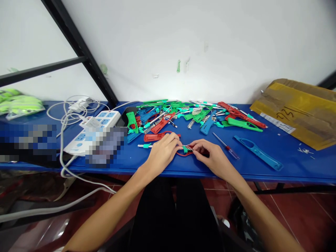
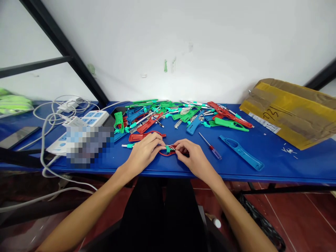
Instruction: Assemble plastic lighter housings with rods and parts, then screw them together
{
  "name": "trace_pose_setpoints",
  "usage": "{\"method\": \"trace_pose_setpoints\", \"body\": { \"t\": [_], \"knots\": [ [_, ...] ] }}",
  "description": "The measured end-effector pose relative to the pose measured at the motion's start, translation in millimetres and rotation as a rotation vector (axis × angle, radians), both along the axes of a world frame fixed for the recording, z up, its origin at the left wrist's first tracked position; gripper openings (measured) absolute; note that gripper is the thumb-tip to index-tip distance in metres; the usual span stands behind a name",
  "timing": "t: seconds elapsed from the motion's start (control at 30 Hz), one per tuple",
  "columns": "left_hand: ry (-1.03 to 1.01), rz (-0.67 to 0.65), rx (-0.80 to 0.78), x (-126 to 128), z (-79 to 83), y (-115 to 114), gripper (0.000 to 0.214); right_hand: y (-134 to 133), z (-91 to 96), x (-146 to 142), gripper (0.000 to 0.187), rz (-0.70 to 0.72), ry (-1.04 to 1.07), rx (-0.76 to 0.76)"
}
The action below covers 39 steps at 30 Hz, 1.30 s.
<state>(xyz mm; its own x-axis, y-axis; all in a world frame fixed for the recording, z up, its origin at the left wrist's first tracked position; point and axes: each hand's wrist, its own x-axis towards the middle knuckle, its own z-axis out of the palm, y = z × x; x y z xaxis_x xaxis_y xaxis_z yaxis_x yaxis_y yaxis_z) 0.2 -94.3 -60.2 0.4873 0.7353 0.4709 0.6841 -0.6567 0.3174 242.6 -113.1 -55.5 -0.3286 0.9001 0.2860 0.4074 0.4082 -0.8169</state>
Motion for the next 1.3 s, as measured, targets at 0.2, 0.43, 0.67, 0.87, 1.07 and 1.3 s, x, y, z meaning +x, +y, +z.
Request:
{"method": "trace_pose_setpoints", "body": {
  "t": [0.2,0.43,0.67,0.87,1.07,1.3],
  "knots": [
    [0.01,-0.002,0.009,-1.1,1.2,0.0,0.018,0.2,0.9,-0.3,0.013,0.007,-0.02,0.03],
    [-0.027,-0.038,0.0,-5.6,-2.3,2.3,0.021,-0.7,0.1,1.6,0.016,0.012,-0.018,0.015],
    [-0.002,-0.044,0.115,-6.9,-2.7,-2.1,0.024,-1.0,-2.6,0.6,0.018,0.019,-0.073,0.086],
    [0.016,-0.047,0.093,-4.8,-1.8,0.0,0.022,-0.8,-3.8,0.2,0.016,0.026,-0.088,0.13],
    [0.078,-0.038,0.027,-3.1,4.9,1.7,0.019,2.1,-5.1,-0.4,0.013,0.023,-0.093,0.145],
    [0.059,-0.03,-0.099,-2.4,10.3,6.8,0.016,1.9,-10.8,-1.5,0.004,-0.008,-0.157,0.216]
  ]
}}
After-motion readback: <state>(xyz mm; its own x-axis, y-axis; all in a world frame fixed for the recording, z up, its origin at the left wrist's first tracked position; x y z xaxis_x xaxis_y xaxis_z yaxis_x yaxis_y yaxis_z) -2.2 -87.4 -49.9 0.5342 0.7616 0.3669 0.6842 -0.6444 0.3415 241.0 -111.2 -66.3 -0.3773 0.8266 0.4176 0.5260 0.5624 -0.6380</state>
